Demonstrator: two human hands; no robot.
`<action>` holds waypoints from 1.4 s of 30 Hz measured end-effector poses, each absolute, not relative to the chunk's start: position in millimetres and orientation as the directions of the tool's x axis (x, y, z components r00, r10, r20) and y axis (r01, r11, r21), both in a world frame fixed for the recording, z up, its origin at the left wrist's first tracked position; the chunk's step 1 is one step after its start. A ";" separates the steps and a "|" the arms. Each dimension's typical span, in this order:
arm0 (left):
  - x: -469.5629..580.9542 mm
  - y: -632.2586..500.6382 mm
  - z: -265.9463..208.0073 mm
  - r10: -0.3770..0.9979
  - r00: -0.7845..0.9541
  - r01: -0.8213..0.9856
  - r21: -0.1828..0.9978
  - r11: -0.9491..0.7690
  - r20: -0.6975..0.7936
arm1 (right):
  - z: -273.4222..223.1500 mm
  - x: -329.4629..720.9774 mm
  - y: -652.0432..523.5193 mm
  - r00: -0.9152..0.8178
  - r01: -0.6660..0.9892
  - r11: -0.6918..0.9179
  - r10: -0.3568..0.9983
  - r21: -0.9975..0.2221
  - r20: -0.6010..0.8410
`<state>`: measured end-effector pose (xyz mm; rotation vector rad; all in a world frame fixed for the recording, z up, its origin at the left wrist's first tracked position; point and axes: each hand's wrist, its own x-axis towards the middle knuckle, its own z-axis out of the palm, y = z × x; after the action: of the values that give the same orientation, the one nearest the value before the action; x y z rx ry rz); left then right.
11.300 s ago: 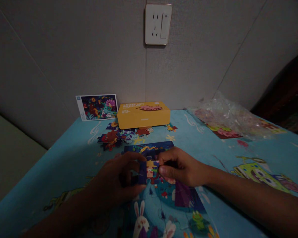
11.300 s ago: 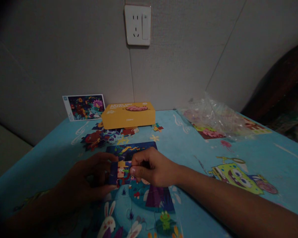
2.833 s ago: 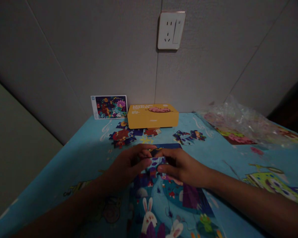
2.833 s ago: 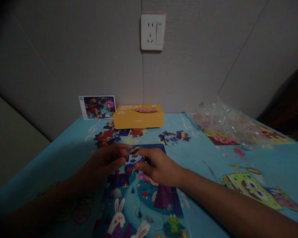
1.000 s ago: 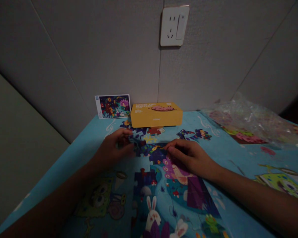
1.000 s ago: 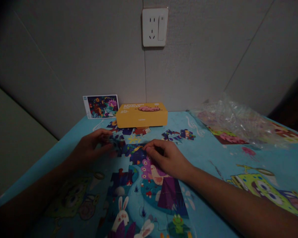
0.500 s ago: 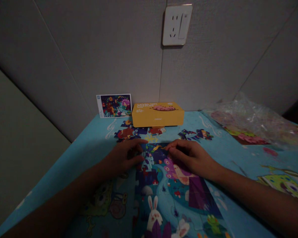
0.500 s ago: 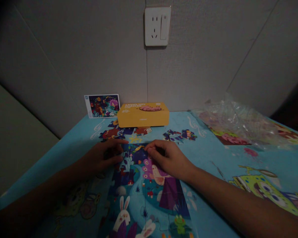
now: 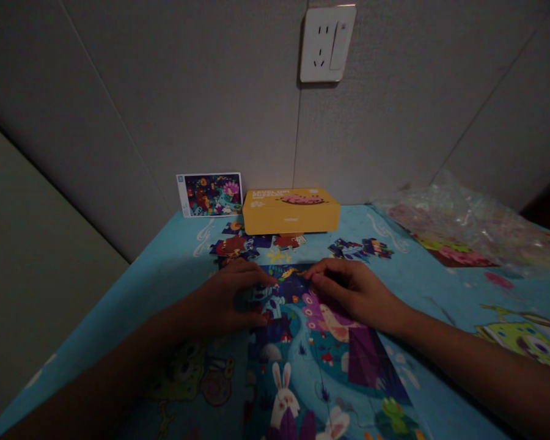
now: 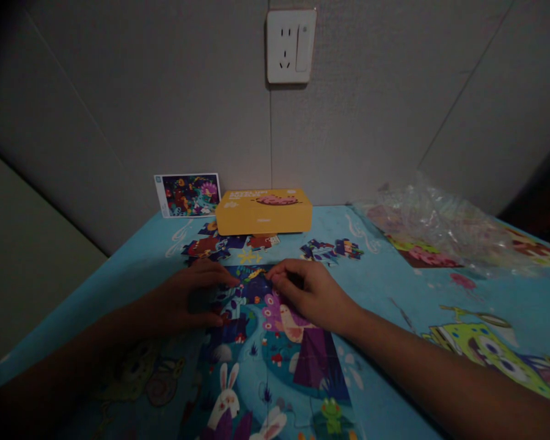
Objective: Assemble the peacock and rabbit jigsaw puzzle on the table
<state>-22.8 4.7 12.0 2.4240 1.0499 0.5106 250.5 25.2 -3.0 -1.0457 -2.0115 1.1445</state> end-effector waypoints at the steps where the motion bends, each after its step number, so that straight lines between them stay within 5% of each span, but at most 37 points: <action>1: -22.8 4.4 12.4 0.756 0.637 0.594 0.530 -0.605 0.150 | -3.0 250.5 25.3 -0.517 0.342 0.321 0.849 -0.883 0.109; 15: -25.0 5.7 7.2 0.765 0.619 0.605 0.514 -0.608 0.176 | 0.1 250.5 24.7 -0.559 0.386 0.431 0.813 -0.816 0.165; 20: -11.3 -1.2 6.0 0.724 0.611 0.494 0.562 -0.664 0.319 | 15.7 245.8 13.0 -0.822 0.216 0.737 0.491 -0.640 0.287; 23: -3.3 -3.9 3.4 0.693 0.603 0.397 0.605 -0.690 0.395 | 18.9 239.9 7.4 -0.881 0.186 0.774 0.404 -0.606 0.245; 27: -7.7 2.5 1.0 0.727 0.534 0.438 0.594 -0.675 0.432 | 12.1 241.6 11.8 -0.732 0.276 0.723 0.585 -0.633 0.350; 30: -24.3 17.7 0.9 0.793 0.315 0.663 0.478 -0.577 0.521 | 7.4 257.2 25.5 -0.386 0.516 0.593 0.805 -0.618 0.451; 33: -42.6 34.3 -1.6 0.855 0.203 0.836 0.370 -0.405 0.478 | 5.8 279.9 43.8 -0.158 0.747 0.407 0.877 -0.526 0.454; 37: -53.7 44.0 -8.4 0.917 0.226 0.895 0.301 -0.328 0.328 | 1.1 300.3 62.1 -0.186 0.883 0.325 0.904 -0.338 0.384; 42: -53.2 44.0 -7.7 0.911 0.272 0.843 0.381 -0.381 0.310 | -7.9 298.6 62.8 -0.220 0.918 0.342 0.860 -0.200 0.461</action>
<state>-53.2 44.0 -7.7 2.3899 1.6606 0.7344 298.6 62.8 -7.9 -1.5502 -2.1166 -0.1560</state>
